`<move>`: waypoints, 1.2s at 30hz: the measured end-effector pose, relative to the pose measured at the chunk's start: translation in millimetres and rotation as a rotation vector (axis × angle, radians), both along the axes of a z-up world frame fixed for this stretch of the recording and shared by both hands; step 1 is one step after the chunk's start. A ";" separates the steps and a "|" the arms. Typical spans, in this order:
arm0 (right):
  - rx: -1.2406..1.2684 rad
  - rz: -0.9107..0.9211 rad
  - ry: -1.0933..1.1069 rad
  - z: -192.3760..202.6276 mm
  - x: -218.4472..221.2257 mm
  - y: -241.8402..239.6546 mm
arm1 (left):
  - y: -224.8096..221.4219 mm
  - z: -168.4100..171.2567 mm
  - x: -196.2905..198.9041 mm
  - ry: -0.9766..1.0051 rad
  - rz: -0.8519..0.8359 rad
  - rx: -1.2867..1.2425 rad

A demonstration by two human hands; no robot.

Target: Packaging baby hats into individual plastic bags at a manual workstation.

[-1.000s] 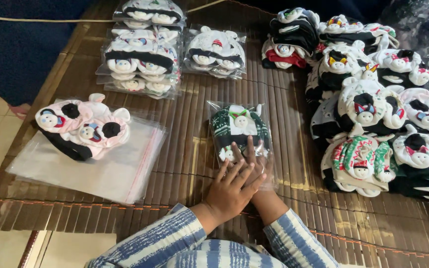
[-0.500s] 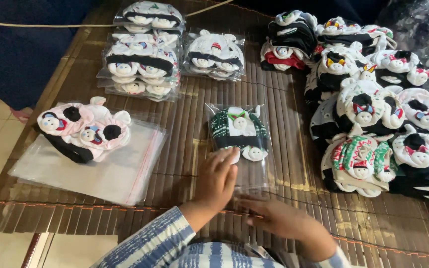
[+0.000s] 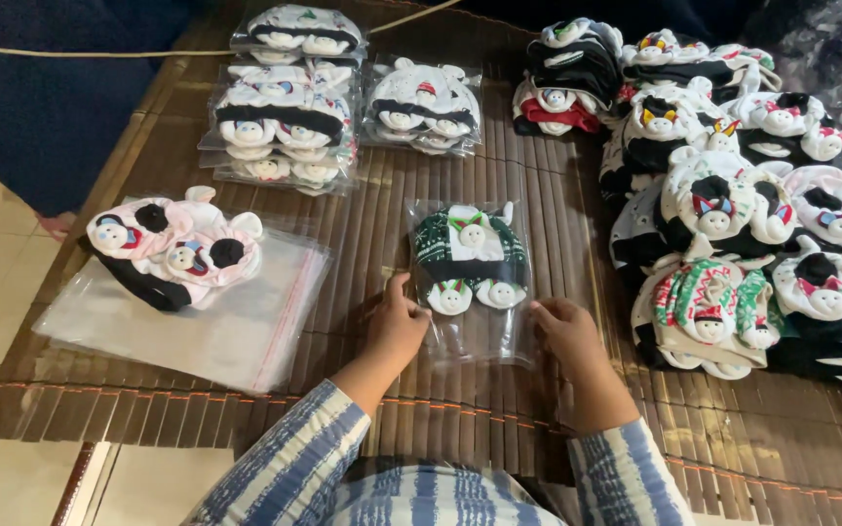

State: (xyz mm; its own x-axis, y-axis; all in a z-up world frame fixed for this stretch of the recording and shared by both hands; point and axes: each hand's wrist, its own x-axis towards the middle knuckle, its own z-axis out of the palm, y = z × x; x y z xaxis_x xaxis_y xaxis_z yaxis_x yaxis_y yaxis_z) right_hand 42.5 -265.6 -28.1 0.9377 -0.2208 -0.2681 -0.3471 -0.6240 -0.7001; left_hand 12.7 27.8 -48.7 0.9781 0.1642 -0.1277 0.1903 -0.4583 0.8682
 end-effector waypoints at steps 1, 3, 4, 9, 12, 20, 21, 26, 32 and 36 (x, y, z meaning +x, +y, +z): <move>-0.011 -0.010 -0.037 -1.2 2.7 -3.5 | 0.6 10.9 -3.3 0.027 0.004 0.028; -0.021 -0.021 -0.076 -17.2 14.0 -15.2 | 1.8 24.4 -6.8 0.052 0.008 0.058; 0.015 -0.020 -0.100 -31.4 23.0 -22.2 | 3.6 27.3 -6.7 0.080 0.009 0.100; 0.067 -0.022 -0.125 -29.5 25.7 -28.4 | 14.0 51.1 -11.0 0.133 -0.018 0.182; 0.065 0.075 -0.044 6.6 12.3 -14.6 | 15.3 45.9 -5.9 0.218 -0.113 0.345; -0.480 0.434 -1.005 101.7 21.6 77.3 | -29.7 89.1 41.9 -0.881 0.055 0.805; -0.478 0.430 -1.003 84.0 34.0 82.7 | -34.0 81.3 50.4 -0.881 0.051 0.807; -0.697 0.500 -0.887 34.8 59.9 98.1 | -42.8 50.2 86.4 -0.581 -0.263 0.783; -0.691 0.470 -0.985 16.5 64.8 95.4 | -40.5 23.2 93.1 -0.759 -0.176 0.807; -0.688 0.487 -0.808 20.1 61.8 96.4 | -38.5 22.6 93.4 -0.736 -0.204 0.755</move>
State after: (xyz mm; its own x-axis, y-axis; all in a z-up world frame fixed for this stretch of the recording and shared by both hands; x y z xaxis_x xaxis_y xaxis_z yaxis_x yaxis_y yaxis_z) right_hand 104.3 -169.2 -8.0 0.8065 0.3428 0.4817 0.4254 -0.9022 -0.0703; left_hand 106.1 -10.7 -26.0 0.7909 -0.2213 0.5706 -0.4053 -0.8880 0.2173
